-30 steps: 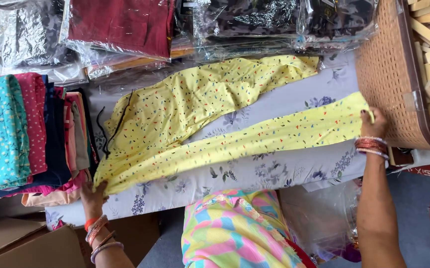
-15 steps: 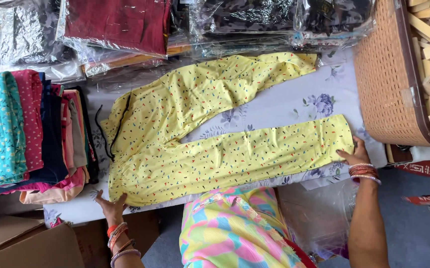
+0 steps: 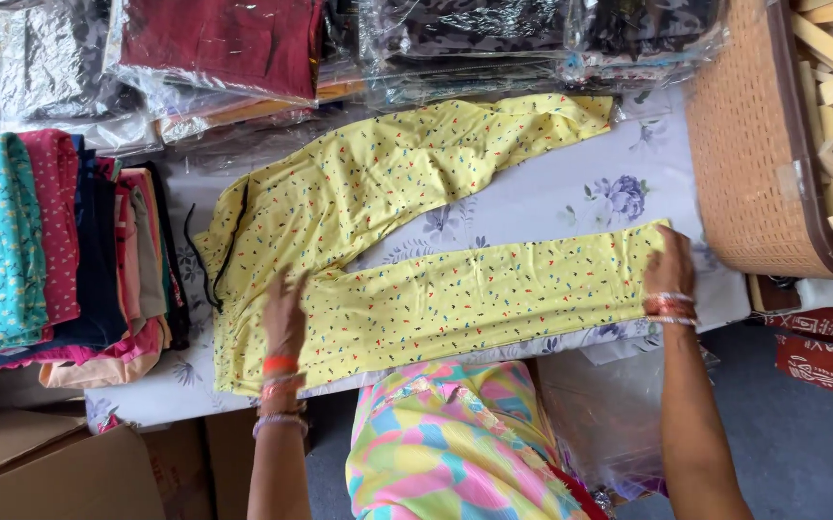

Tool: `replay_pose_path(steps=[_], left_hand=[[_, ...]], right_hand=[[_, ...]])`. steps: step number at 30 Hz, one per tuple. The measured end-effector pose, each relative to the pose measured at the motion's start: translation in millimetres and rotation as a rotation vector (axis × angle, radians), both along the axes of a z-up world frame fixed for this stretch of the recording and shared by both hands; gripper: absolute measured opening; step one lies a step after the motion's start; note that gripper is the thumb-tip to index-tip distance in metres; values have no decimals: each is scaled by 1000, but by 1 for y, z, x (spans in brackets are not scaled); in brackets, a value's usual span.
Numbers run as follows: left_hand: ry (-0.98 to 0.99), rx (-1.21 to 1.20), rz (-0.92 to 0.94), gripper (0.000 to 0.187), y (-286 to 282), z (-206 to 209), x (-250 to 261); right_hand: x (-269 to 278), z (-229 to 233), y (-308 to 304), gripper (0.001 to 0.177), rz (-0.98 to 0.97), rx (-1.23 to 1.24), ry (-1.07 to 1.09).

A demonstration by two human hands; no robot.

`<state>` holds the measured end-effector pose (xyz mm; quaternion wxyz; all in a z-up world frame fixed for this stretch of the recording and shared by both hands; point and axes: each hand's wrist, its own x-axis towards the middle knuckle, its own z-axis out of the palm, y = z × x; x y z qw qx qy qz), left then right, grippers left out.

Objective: Folding and sorting various garments on a table in a workspace.

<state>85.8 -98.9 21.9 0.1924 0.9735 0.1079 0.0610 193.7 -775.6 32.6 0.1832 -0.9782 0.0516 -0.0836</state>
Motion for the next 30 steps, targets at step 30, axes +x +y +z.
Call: replay_pose_path(steps=[30], left_hand=[[339, 460, -114, 17, -13, -4, 146]], right_hand=[[94, -36, -54, 12, -88, -296, 205]])
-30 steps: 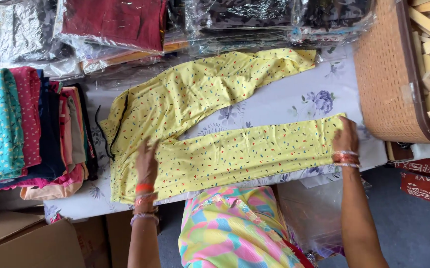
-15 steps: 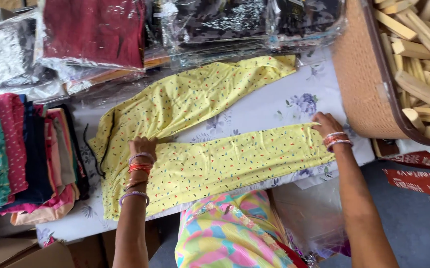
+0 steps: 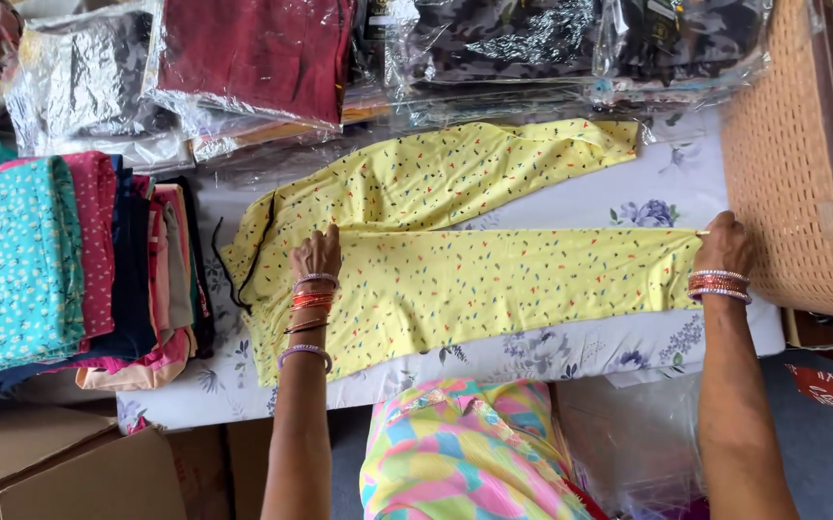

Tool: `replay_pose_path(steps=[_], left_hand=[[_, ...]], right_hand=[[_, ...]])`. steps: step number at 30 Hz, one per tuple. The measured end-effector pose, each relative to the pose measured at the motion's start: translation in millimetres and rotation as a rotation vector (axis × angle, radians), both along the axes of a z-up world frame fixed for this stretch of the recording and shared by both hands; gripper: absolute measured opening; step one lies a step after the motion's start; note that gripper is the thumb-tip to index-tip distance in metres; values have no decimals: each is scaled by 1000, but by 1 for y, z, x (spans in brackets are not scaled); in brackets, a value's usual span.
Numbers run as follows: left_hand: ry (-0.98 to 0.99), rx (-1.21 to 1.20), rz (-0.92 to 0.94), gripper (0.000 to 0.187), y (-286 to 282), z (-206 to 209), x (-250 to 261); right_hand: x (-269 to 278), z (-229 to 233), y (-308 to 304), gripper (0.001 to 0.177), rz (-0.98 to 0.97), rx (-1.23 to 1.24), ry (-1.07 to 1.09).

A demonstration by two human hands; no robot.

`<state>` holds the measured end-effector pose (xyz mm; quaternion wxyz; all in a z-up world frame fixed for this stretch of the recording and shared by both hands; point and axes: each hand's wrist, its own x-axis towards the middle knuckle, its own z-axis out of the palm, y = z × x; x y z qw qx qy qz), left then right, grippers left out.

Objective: Folding and sorting various garments on a table in a workspace.

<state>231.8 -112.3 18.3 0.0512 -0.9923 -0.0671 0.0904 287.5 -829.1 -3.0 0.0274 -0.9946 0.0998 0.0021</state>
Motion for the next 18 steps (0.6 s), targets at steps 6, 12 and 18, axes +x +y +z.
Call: replay_pose_path(steps=[6, 12, 18], left_hand=[[-160, -425, 230, 67, -20, 45, -22], [-571, -254, 580, 64, 17, -17, -160], [-607, -289, 1225, 77, 46, -84, -292]], right_hand=[[-5, 33, 33, 39, 1, 108, -139], [-83, -14, 16, 52, -159, 118, -178], [-153, -58, 0, 57, -477, 40, -187]])
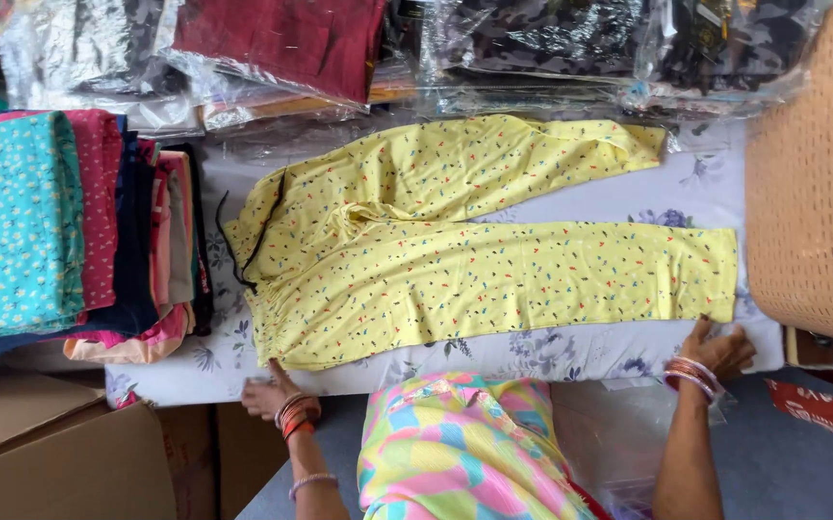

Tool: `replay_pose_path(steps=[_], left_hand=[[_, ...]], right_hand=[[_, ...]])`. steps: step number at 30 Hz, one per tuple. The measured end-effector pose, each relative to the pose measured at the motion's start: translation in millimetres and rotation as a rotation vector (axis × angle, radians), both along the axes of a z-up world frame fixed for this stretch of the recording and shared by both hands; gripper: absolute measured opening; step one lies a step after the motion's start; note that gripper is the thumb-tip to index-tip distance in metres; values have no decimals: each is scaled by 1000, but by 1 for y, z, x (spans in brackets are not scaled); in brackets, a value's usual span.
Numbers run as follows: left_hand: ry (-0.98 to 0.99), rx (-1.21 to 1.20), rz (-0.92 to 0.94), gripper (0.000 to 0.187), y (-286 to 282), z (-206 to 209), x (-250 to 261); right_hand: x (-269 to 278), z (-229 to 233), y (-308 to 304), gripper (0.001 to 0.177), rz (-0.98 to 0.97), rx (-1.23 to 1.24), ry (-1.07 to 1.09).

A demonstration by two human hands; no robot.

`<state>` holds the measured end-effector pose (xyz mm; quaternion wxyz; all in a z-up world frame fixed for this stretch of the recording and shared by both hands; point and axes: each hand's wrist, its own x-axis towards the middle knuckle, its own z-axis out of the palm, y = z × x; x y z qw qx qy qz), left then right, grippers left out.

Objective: Folding and sorting various garments on a table in a workspace.

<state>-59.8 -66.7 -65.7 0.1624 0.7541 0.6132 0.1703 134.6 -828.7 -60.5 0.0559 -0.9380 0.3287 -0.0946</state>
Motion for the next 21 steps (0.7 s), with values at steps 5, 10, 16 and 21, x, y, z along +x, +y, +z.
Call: replay_pose_path(steps=[5, 10, 16, 21], left_hand=[[151, -229, 41, 74, -12, 10, 7], [-124, -269, -13, 54, 23, -48, -1], [-689, -634, 224, 41, -1, 29, 35], [-674, -516, 118, 35, 34, -15, 16]], right_hand=[[1, -40, -26, 56, 33, 24, -90], [23, -39, -27, 47, -232, 712, -407], [35, -23, -32, 51, -410, 1153, -568], [24, -32, -53, 56, -309, 1071, -697]])
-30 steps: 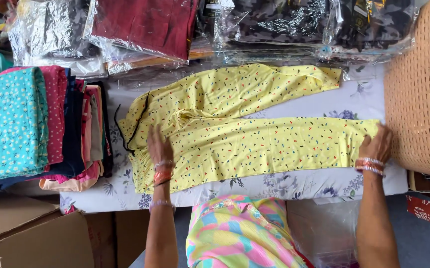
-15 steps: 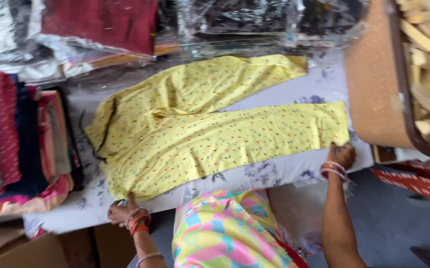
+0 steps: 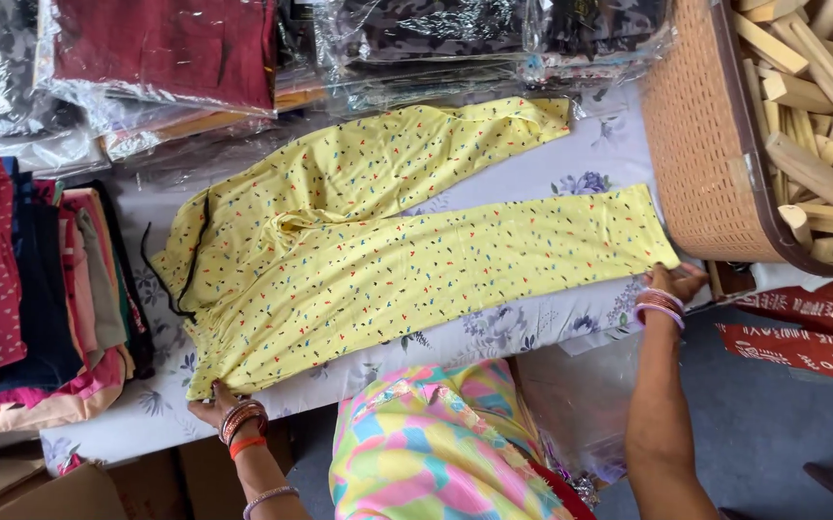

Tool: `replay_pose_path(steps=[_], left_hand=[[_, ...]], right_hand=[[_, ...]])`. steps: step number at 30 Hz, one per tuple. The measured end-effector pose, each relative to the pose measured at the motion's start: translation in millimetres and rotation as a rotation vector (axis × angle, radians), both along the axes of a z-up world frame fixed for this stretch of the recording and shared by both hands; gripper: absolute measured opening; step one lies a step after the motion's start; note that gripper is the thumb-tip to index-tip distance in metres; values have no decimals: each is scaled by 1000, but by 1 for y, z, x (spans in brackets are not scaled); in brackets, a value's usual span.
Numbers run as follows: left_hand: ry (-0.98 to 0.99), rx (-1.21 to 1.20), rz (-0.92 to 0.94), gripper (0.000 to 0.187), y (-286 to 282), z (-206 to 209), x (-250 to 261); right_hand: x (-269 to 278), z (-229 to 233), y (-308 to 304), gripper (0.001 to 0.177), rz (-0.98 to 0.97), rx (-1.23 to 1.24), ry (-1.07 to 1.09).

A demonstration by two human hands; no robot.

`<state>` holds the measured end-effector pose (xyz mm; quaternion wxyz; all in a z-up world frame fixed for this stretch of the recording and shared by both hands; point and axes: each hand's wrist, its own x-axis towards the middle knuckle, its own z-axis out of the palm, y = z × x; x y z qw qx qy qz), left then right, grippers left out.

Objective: Folding and sorting various garments on a table in a workspace.

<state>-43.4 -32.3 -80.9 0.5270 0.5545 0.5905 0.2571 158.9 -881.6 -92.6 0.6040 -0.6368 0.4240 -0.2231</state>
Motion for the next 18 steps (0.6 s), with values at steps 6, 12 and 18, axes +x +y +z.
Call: replay_pose_path(steps=[6, 12, 18], left_hand=[[-48, 97, -30, 34, 15, 9, -13], [211, 116, -63, 30, -2, 20, -23], [613, 495, 20, 71, -29, 65, 15]], right_hand=[[-13, -5, -19, 57, 48, -120, 29], [-26, -17, -29, 57, 133, -201, 100], [-15, 30, 38, 67, 102, -813, 473]])
